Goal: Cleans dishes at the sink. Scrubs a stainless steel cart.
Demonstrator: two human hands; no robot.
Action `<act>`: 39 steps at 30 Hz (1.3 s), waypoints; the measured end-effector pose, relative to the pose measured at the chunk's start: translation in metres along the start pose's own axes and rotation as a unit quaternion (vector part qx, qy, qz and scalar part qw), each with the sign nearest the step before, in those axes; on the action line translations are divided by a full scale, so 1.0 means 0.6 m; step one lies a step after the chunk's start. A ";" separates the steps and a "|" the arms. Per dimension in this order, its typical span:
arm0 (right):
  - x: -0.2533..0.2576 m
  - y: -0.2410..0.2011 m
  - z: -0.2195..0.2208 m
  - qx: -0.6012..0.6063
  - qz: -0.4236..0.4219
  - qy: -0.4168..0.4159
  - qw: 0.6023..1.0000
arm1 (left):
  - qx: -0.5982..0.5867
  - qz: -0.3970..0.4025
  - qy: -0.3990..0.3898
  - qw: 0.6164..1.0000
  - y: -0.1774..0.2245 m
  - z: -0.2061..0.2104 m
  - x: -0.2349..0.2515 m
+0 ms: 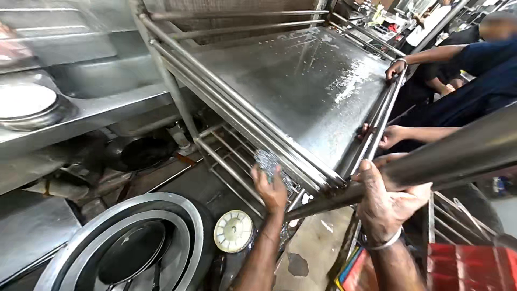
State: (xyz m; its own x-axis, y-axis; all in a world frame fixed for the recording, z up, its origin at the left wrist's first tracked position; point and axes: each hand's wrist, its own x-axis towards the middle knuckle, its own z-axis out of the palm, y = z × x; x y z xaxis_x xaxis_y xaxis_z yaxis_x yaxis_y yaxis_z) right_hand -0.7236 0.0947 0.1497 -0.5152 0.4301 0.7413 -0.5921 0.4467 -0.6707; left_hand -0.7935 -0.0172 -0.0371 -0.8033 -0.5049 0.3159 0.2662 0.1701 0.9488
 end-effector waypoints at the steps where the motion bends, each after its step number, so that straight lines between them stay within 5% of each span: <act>1: 0.000 0.000 -0.002 0.010 0.008 -0.007 1.000 | -0.004 -0.007 -0.018 1.000 0.014 -0.001 -0.048; 6: -0.001 -0.007 -0.006 0.017 0.035 -0.035 0.999 | -0.002 0.077 -0.034 0.996 0.056 -0.010 -0.160; 16: -0.005 -0.006 -0.009 0.019 0.044 -0.062 0.997 | 0.036 0.113 -0.003 0.993 0.044 0.008 -0.134; 19: -0.003 -0.010 0.000 0.007 0.056 -0.037 0.998 | 0.017 0.068 0.019 0.997 0.052 0.014 -0.119; 26: -0.005 -0.006 0.007 -0.022 0.056 -0.013 0.998 | 0.113 -0.083 0.074 0.987 0.022 -0.003 0.146; 28: -0.008 -0.007 0.005 -0.023 0.052 -0.025 0.998 | 0.096 -0.041 0.059 0.993 0.020 -0.009 0.109; 33: -0.006 -0.008 -0.002 -0.030 0.040 -0.025 0.998 | 0.021 0.074 -0.081 0.994 0.055 -0.025 -0.141; 39: -0.005 -0.005 0.002 0.009 0.042 -0.006 0.999 | 0.002 0.138 -0.048 0.989 0.037 -0.008 -0.133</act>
State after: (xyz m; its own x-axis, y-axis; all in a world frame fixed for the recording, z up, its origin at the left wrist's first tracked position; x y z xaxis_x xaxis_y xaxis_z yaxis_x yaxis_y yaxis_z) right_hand -0.7214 0.0912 0.1494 -0.5702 0.4562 0.6832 -0.5583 0.3948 -0.7296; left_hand -0.7208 0.0227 -0.0414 -0.7474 -0.3552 0.5615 0.4814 0.2931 0.8261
